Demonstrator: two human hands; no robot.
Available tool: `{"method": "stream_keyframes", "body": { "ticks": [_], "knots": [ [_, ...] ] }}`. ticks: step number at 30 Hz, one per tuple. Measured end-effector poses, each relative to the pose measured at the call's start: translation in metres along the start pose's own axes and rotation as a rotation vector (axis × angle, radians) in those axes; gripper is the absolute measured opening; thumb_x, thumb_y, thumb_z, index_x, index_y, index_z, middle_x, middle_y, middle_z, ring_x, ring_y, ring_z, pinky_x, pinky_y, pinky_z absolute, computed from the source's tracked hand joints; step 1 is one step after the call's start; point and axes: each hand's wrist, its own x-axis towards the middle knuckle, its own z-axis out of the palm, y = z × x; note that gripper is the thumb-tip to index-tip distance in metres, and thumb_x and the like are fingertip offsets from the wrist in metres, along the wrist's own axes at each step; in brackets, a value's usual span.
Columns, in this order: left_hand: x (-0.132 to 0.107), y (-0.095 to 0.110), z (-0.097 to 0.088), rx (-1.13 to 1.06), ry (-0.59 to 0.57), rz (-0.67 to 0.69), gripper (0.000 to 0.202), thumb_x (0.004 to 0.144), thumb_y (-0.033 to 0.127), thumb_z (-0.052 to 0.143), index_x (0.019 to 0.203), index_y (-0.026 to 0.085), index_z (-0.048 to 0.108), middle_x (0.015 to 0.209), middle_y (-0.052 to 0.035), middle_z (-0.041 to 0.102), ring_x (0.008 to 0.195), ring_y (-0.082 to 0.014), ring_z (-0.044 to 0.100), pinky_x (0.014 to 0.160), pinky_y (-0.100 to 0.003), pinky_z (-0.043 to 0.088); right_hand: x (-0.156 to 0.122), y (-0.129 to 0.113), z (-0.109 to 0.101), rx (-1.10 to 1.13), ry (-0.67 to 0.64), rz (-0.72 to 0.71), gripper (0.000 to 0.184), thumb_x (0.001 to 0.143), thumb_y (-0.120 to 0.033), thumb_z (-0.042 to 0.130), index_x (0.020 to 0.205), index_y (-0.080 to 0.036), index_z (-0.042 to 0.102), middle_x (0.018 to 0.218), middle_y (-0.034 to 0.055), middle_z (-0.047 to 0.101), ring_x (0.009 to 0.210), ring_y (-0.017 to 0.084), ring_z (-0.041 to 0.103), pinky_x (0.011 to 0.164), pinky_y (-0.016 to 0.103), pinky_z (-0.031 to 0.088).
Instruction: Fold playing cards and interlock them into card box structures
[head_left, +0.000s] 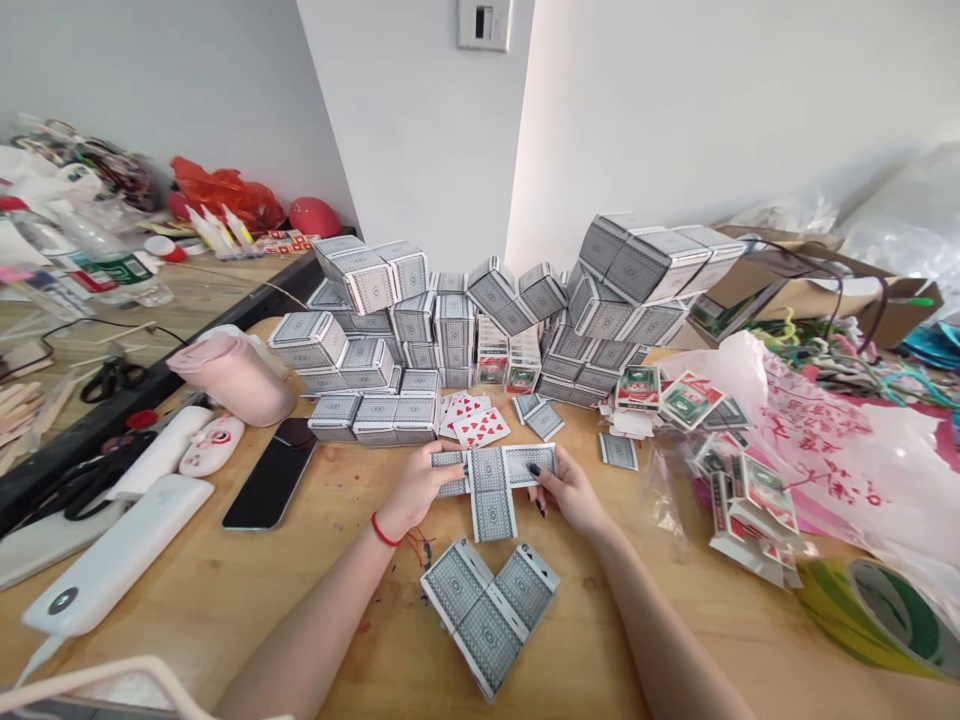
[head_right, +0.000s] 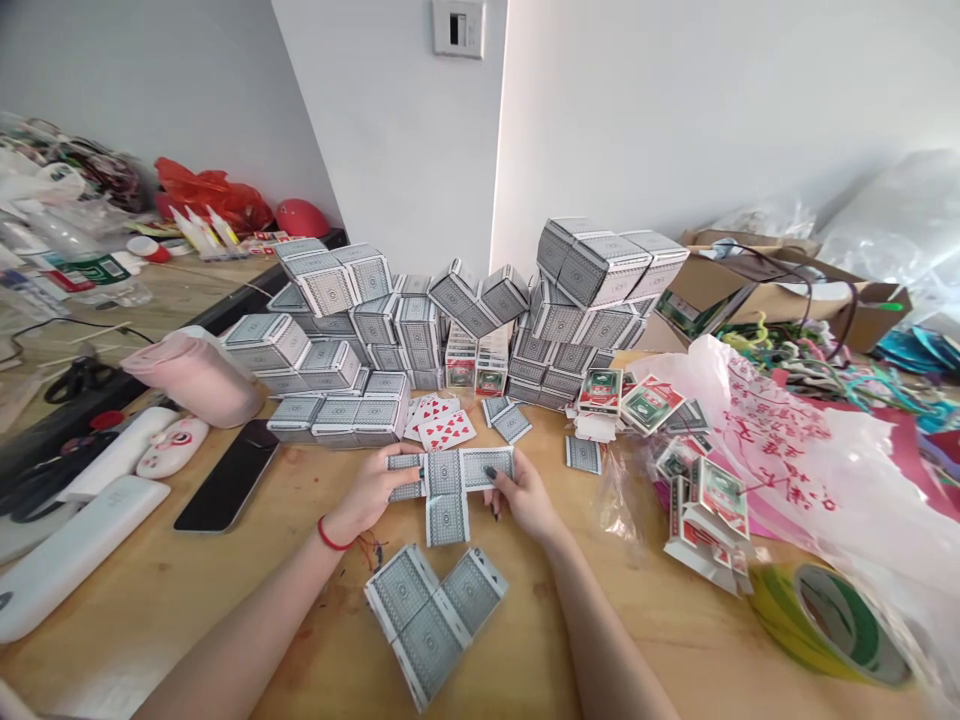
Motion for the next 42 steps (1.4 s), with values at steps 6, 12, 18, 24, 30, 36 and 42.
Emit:
{"method": "stream_keyframes", "body": {
  "ticks": [6, 12, 18, 24, 30, 36, 42],
  "knots": [
    [0.000, -0.002, 0.000, -0.027, 0.003, -0.005, 0.028, 0.054, 0.019, 0.068, 0.080, 0.013, 0.061, 0.077, -0.0035, 0.064, 0.066, -0.0133, 0.058, 0.063, -0.025, 0.044, -0.001, 0.001, 0.000, -0.005, -0.013, -0.017, 0.025, 0.079, -0.041, 0.052, 0.083, -0.020, 0.039, 0.052, -0.0060, 0.054, 0.035, 0.006, 0.043, 0.034, 0.015, 0.034],
    [0.001, -0.004, 0.001, -0.016, 0.007, 0.006, 0.030, 0.054, 0.019, 0.069, 0.081, 0.013, 0.060, 0.077, -0.0036, 0.064, 0.068, -0.0135, 0.058, 0.063, -0.024, 0.044, -0.001, 0.001, 0.002, -0.062, 0.003, -0.010, 0.025, 0.079, -0.042, 0.050, 0.082, -0.020, 0.038, 0.051, -0.0065, 0.053, 0.035, 0.006, 0.042, 0.033, 0.016, 0.034],
    [0.003, -0.006, 0.003, -0.041, 0.013, 0.002, 0.029, 0.054, 0.018, 0.069, 0.081, 0.014, 0.060, 0.077, -0.0027, 0.065, 0.067, -0.0131, 0.058, 0.064, -0.025, 0.044, -0.001, 0.003, 0.005, -0.168, 0.050, 0.022, 0.024, 0.080, -0.043, 0.047, 0.081, -0.021, 0.036, 0.048, -0.0089, 0.047, 0.032, 0.005, 0.034, 0.030, 0.016, 0.028],
    [0.004, -0.008, 0.003, -0.030, 0.037, -0.011, 0.028, 0.053, 0.017, 0.070, 0.078, 0.014, 0.058, 0.069, -0.0012, 0.063, 0.062, -0.0121, 0.056, 0.061, -0.024, 0.043, -0.001, 0.007, 0.009, -0.216, 0.043, 0.044, 0.023, 0.080, -0.043, 0.045, 0.083, -0.021, 0.036, 0.049, -0.0090, 0.044, 0.034, 0.005, 0.033, 0.033, 0.017, 0.026],
    [0.003, -0.007, 0.004, -0.078, 0.028, -0.022, 0.028, 0.052, 0.016, 0.070, 0.078, 0.014, 0.057, 0.068, -0.0003, 0.062, 0.062, -0.0116, 0.056, 0.064, -0.025, 0.043, -0.001, 0.007, 0.010, -0.217, 0.029, 0.025, 0.024, 0.081, -0.043, 0.044, 0.083, -0.021, 0.036, 0.049, -0.0089, 0.041, 0.038, 0.006, 0.034, 0.036, 0.017, 0.026],
    [0.003, -0.008, 0.007, -0.089, 0.029, -0.029, 0.030, 0.053, 0.016, 0.070, 0.079, 0.014, 0.056, 0.068, 0.0003, 0.062, 0.061, -0.0105, 0.056, 0.063, -0.024, 0.043, 0.000, 0.008, 0.011, -0.251, 0.022, 0.017, 0.023, 0.082, -0.043, 0.042, 0.082, -0.021, 0.035, 0.048, -0.0090, 0.040, 0.038, 0.006, 0.034, 0.038, 0.018, 0.025],
    [0.003, -0.009, 0.011, -0.054, 0.019, -0.044, 0.034, 0.053, 0.018, 0.070, 0.083, 0.014, 0.056, 0.067, -0.0001, 0.061, 0.061, -0.0111, 0.055, 0.060, -0.024, 0.042, 0.001, 0.010, 0.015, -0.218, -0.014, 0.000, 0.023, 0.084, -0.043, 0.040, 0.077, -0.022, 0.033, 0.048, -0.0093, 0.038, 0.039, 0.006, 0.032, 0.039, 0.018, 0.025]
  ]
}}
